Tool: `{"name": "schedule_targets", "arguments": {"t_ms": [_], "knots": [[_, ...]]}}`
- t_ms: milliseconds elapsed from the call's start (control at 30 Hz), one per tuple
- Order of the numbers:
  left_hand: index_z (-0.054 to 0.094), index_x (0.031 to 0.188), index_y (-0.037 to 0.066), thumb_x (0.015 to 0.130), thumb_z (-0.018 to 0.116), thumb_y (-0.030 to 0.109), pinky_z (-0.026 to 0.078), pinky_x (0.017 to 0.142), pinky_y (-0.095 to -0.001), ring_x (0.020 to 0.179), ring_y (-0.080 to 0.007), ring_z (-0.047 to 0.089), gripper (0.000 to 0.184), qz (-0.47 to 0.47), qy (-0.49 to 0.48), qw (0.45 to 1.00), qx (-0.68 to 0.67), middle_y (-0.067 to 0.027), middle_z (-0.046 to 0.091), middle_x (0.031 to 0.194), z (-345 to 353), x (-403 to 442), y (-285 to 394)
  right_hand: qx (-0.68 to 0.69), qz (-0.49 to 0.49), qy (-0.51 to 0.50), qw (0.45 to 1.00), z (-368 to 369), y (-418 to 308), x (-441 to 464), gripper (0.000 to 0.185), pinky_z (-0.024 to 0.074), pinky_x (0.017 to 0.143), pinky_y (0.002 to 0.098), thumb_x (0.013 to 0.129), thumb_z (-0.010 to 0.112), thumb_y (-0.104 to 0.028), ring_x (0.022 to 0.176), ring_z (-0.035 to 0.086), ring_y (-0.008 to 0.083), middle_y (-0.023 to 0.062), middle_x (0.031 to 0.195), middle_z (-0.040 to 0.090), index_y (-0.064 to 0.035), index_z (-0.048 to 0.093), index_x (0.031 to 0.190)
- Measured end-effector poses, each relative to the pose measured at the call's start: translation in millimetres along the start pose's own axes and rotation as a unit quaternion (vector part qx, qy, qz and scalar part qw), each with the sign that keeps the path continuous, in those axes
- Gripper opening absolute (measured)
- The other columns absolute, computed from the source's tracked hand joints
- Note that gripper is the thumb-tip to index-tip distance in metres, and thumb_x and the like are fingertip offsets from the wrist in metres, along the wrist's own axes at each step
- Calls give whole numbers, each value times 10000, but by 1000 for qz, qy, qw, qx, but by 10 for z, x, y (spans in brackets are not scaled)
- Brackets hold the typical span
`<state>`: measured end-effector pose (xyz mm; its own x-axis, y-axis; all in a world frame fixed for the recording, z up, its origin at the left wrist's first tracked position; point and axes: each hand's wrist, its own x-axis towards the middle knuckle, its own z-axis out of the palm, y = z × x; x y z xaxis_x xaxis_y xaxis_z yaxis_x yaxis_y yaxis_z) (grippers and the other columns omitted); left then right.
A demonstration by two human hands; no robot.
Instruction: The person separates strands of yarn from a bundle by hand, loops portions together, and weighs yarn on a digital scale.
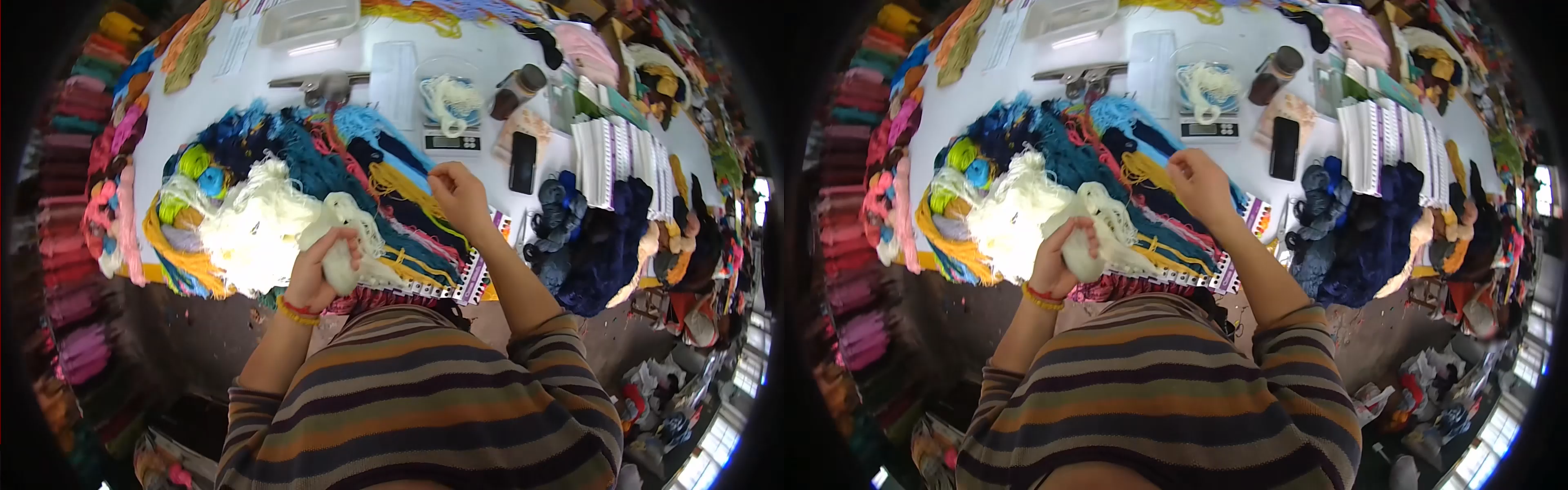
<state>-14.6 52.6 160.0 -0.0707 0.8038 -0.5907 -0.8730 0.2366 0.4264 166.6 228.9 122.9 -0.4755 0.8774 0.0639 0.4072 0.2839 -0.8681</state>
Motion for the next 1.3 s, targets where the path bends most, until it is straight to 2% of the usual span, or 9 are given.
{"name": "schedule_targets", "arguments": {"t_ms": [67,200,333,433,567,667,833,1167,1300], "knots": [[518,1043,-21,906,435,273,463,779,-308,888,-195,553,335,12,-19,1000,3,-100,554,965,-26,98,-25,80,24,-85,993,179,-310,-136,144,448,575,268,777,602,-144,611,547,155,78,754,571,-30,572,860],[460,1132,-28,927,354,344,413,874,-310,988,-202,523,437,40,-55,998,18,-115,529,1060,56,144,-24,274,95,-210,934,510,-602,-457,190,389,533,194,808,601,-130,604,483,31,-22,696,559,-10,556,947],[416,1189,-29,936,311,360,406,885,-317,1032,-208,509,475,43,-105,992,45,-131,511,1117,104,93,-84,130,64,-239,960,490,-759,-560,210,389,535,196,805,600,-128,600,483,38,9,701,558,-3,545,965],[423,1184,-30,938,310,353,413,876,-318,1013,-205,521,469,37,-124,990,62,-132,524,1102,92,47,-93,117,66,-209,969,540,-758,-636,178,419,523,262,760,617,-180,568,543,152,81,718,591,-33,590,857],[455,1154,-27,902,442,262,442,820,-298,949,-179,546,384,64,-97,991,69,-109,557,1029,29,-11,-56,103,17,-144,984,574,-754,-693,151,407,510,255,780,604,-183,568,538,127,70,702,581,-38,597,821],[483,1115,-19,850,542,171,453,783,-282,907,-156,553,332,97,-75,987,100,-94,566,1004,-43,-37,-54,159,53,-156,974,599,-762,-760,123,382,519,196,822,583,-123,547,462,49,21,683,551,-11,567,871],[522,1077,-22,823,574,130,451,732,-270,812,-140,563,300,106,-96,984,105,-69,583,899,-85,-93,-1,393,230,-180,872,579,-907,-818,144,405,499,199,851,540,-154,539,510,74,36,717,585,-12,563,866],[519,1088,-28,807,592,109,429,621,-225,672,-97,523,321,110,-121,978,126,-29,550,758,-111,-141,23,346,218,-139,902,617,-929,-879,146,383,466,187,860,521,-166,510,490,60,31,709,586,-22,547,861],[532,1070,-32,796,610,103,403,559,-195,608,-62,482,316,95,-157,974,135,-1,546,770,-234,-93,43,197,168,-241,935,574,-893,-855,190,335,432,192,867,522,-219,488,428,36,-27,591,489,-38,552,817]]}}
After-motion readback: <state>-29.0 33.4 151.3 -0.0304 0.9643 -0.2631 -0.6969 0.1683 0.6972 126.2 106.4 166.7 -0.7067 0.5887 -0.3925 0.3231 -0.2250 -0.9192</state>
